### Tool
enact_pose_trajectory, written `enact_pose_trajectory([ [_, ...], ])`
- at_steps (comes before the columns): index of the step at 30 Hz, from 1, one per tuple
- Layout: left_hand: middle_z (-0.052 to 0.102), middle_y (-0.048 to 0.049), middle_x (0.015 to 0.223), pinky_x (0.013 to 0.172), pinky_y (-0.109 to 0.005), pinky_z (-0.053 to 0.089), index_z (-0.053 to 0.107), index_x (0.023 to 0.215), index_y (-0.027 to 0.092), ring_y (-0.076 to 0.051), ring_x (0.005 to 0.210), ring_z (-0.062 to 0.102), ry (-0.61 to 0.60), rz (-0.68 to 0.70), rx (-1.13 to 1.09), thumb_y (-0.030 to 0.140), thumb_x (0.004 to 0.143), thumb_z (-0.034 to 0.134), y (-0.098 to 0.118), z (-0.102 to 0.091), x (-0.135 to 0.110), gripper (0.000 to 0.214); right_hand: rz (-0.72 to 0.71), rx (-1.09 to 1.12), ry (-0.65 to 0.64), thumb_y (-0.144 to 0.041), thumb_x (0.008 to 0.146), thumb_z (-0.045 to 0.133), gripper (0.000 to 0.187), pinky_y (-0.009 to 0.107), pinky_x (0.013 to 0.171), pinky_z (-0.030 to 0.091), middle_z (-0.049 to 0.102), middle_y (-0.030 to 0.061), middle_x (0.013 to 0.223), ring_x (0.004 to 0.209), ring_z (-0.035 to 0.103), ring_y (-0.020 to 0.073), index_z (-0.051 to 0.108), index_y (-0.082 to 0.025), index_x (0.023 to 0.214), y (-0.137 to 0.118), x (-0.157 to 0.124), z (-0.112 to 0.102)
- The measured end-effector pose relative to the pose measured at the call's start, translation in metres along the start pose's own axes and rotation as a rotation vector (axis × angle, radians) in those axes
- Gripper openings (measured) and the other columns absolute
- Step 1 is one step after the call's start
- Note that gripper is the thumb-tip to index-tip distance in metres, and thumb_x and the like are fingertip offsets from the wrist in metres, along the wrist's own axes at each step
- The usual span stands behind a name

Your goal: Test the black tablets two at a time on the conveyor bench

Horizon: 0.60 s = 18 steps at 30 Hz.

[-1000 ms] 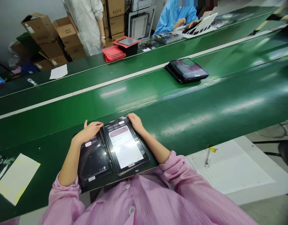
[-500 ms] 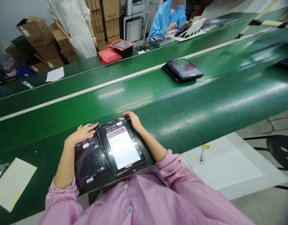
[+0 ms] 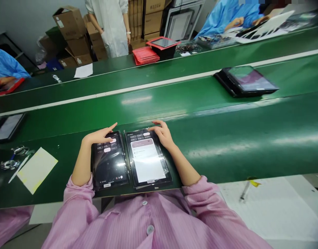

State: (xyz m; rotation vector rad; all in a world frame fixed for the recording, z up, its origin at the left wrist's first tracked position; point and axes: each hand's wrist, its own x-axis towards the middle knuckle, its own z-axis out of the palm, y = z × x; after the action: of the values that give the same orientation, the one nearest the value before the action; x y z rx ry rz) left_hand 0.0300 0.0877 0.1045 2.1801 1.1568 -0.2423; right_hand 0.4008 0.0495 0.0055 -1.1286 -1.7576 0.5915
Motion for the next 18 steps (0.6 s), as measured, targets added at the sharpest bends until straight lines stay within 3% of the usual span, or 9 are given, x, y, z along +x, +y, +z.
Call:
enact_pose_trajectory([
  [3,0.035,-0.0177,0.157,0.113,-0.045,0.034,-0.013,0.159,0.026,-0.035,0.142,0.039,-0.033,-0.021,0.041,0.060,0.084,0.061,0.007,0.005,-0.011,0.110,0.033,0.115,-0.143,-0.058,0.097,0.045,0.049,0.051,0.114,0.035,0.054,0.0097,0.137,0.130,0.049,0.0314,0.062,-0.028,0.133,0.002,0.001,-0.008],
  [5,0.024,-0.0209,0.162,0.117,-0.057,0.022,-0.015,0.158,0.026,-0.041,0.148,0.026,-0.054,-0.049,0.159,0.060,0.073,0.073,0.014,0.015,-0.015,0.128,0.051,0.162,-0.335,-0.063,0.088,0.061,0.077,0.053,0.117,0.032,0.043,0.0118,0.151,0.139,0.042,0.0338,0.037,-0.029,0.153,0.002,0.000,-0.012],
  [7,0.018,-0.0252,0.163,0.115,-0.067,0.012,-0.014,0.159,0.026,-0.046,0.150,0.016,-0.044,-0.104,0.277,0.056,0.059,0.085,0.021,0.027,-0.014,0.143,0.031,0.159,-0.491,-0.065,0.072,0.077,0.115,0.054,0.121,0.025,0.024,0.0143,0.163,0.147,0.028,0.0372,0.014,-0.027,0.160,0.002,-0.002,-0.015],
  [10,0.032,-0.0249,0.157,0.115,-0.063,0.020,-0.009,0.160,0.026,-0.045,0.145,0.029,0.032,-0.121,0.299,0.045,0.052,0.092,0.020,0.034,-0.008,0.149,-0.021,0.127,-0.588,-0.061,0.056,0.089,0.142,0.055,0.124,0.014,0.006,0.0155,0.167,0.152,0.009,0.0399,0.000,-0.025,0.161,0.002,-0.005,-0.018],
  [12,0.049,-0.0164,0.149,0.110,-0.048,0.036,-0.002,0.160,0.032,-0.037,0.135,0.048,0.100,-0.078,0.190,0.040,0.064,0.086,0.012,0.029,-0.004,0.131,-0.013,0.133,-0.582,-0.058,0.056,0.091,0.143,0.055,0.124,0.013,0.005,0.0155,0.167,0.153,0.009,0.0395,0.000,-0.024,0.161,0.002,-0.006,-0.017],
  [14,0.063,-0.0085,0.136,0.098,-0.036,0.046,0.012,0.160,0.035,-0.028,0.122,0.061,0.180,-0.072,0.090,0.035,0.084,0.069,0.003,0.020,-0.001,0.094,0.040,0.175,-0.519,-0.055,0.064,0.087,0.131,0.053,0.124,0.017,0.017,0.0160,0.165,0.151,0.018,0.0369,0.005,-0.025,0.161,0.003,-0.005,-0.014],
  [16,0.070,-0.0058,0.125,0.092,-0.033,0.048,0.030,0.156,0.033,-0.024,0.114,0.066,0.260,-0.121,0.083,0.028,0.097,0.047,-0.004,0.013,0.000,0.062,0.131,0.239,-0.401,-0.054,0.079,0.076,0.107,0.053,0.122,0.023,0.038,0.0157,0.156,0.145,0.036,0.0324,0.011,-0.026,0.160,0.007,-0.004,-0.010],
  [18,0.072,-0.0058,0.122,0.093,-0.034,0.048,0.040,0.152,0.031,-0.024,0.112,0.067,0.282,-0.154,0.095,0.029,0.101,0.034,-0.005,0.009,-0.003,0.051,0.226,0.297,-0.284,-0.054,0.090,0.062,0.085,0.052,0.119,0.031,0.054,0.0140,0.142,0.134,0.051,0.0286,0.018,-0.028,0.158,0.010,-0.003,-0.007],
])
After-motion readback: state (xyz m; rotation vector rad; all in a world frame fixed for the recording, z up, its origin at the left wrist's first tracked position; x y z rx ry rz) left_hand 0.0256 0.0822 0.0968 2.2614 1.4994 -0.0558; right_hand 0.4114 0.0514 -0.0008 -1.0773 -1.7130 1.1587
